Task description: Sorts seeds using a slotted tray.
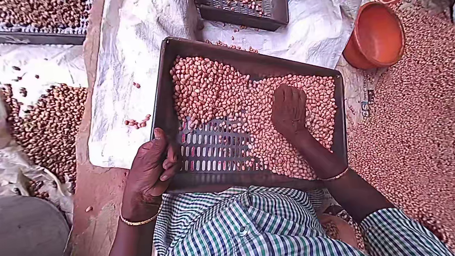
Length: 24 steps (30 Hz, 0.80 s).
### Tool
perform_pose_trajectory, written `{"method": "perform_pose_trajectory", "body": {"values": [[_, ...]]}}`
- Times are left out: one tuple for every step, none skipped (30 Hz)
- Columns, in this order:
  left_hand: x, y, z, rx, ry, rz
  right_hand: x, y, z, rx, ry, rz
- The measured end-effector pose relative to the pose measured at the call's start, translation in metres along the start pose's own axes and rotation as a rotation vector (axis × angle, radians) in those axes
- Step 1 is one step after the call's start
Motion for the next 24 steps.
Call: {"method": "perform_pose_trajectory", "body": {"values": [[0.000,0.000,-0.001,-0.009,-0.003,0.007,0.006,0.001,-0.024,-0.111,-0.037,0.006],[0.000,-0.001,-0.001,-0.016,-0.002,0.013,0.013,0.000,-0.043,-0.190,-0.040,0.012],[-0.001,-0.001,-0.001,-0.018,0.002,0.011,0.019,-0.003,-0.056,-0.224,-0.003,-0.002],[-0.001,-0.001,-0.001,-0.017,0.005,0.007,0.026,-0.007,-0.057,-0.196,0.075,-0.060],[-0.003,-0.001,-0.002,-0.014,0.006,0.009,0.033,-0.011,-0.047,-0.112,0.196,-0.116],[-0.003,0.000,-0.001,-0.009,0.007,0.013,0.036,-0.013,-0.028,-0.002,0.344,-0.164],[-0.004,0.000,-0.001,-0.006,0.006,0.019,0.036,-0.009,-0.002,0.116,0.509,-0.196],[-0.004,0.001,-0.002,-0.004,0.008,0.025,0.032,-0.003,0.025,0.222,0.636,-0.198],[-0.005,0.001,-0.002,-0.003,0.013,0.024,0.026,0.005,0.051,0.312,0.703,-0.195],[-0.006,0.001,-0.002,-0.004,0.012,0.018,0.020,0.009,0.074,0.385,0.692,-0.160],[-0.005,0.000,-0.002,-0.008,0.005,0.017,0.014,0.012,0.093,0.440,0.642,-0.101],[-0.004,-0.001,-0.002,-0.013,-0.003,0.022,0.007,0.013,0.107,0.484,0.580,-0.037],[-0.004,-0.001,-0.002,-0.015,-0.004,0.028,-0.001,0.016,0.116,0.516,0.521,-0.037],[-0.004,-0.002,-0.001,-0.012,-0.013,0.032,-0.009,0.018,0.121,0.533,0.479,-0.036],[-0.005,-0.002,0.000,0.000,-0.024,0.036,-0.011,0.019,0.122,0.528,0.469,-0.032],[-0.008,0.000,-0.001,0.014,-0.032,0.040,-0.010,0.021,0.122,0.505,0.487,0.001],[-0.010,0.001,-0.002,0.023,-0.046,0.051,-0.005,0.025,0.120,0.459,0.541,0.066],[-0.011,0.001,-0.002,0.032,-0.060,0.060,0.000,0.027,0.116,0.396,0.638,0.149],[-0.012,0.001,-0.002,0.033,-0.065,0.066,0.006,0.028,0.112,0.334,0.752,0.221],[-0.012,0.001,-0.003,0.029,-0.062,0.066,0.009,0.029,0.109,0.280,0.851,0.317],[-0.012,0.000,-0.003,0.018,-0.055,0.057,0.010,0.029,0.107,0.241,0.902,0.457],[-0.012,0.000,-0.005,0.008,-0.045,0.045,0.008,0.030,0.108,0.223,0.886,0.625],[-0.012,0.000,-0.006,0.001,-0.036,0.027,0.006,0.032,0.113,0.238,0.808,0.828],[-0.013,0.001,-0.007,-0.005,-0.032,0.013,0.006,0.035,0.120,0.272,0.722,0.987]]}}
Point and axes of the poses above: each hand's wrist, its own y-axis towards the middle knuckle, its own x-axis out of the back of the hand, z = x × y, the point moved 7 cm from there along y, towards the middle knuckle, and after that the axes turned 6 degrees about z, right-handed, at the moved point
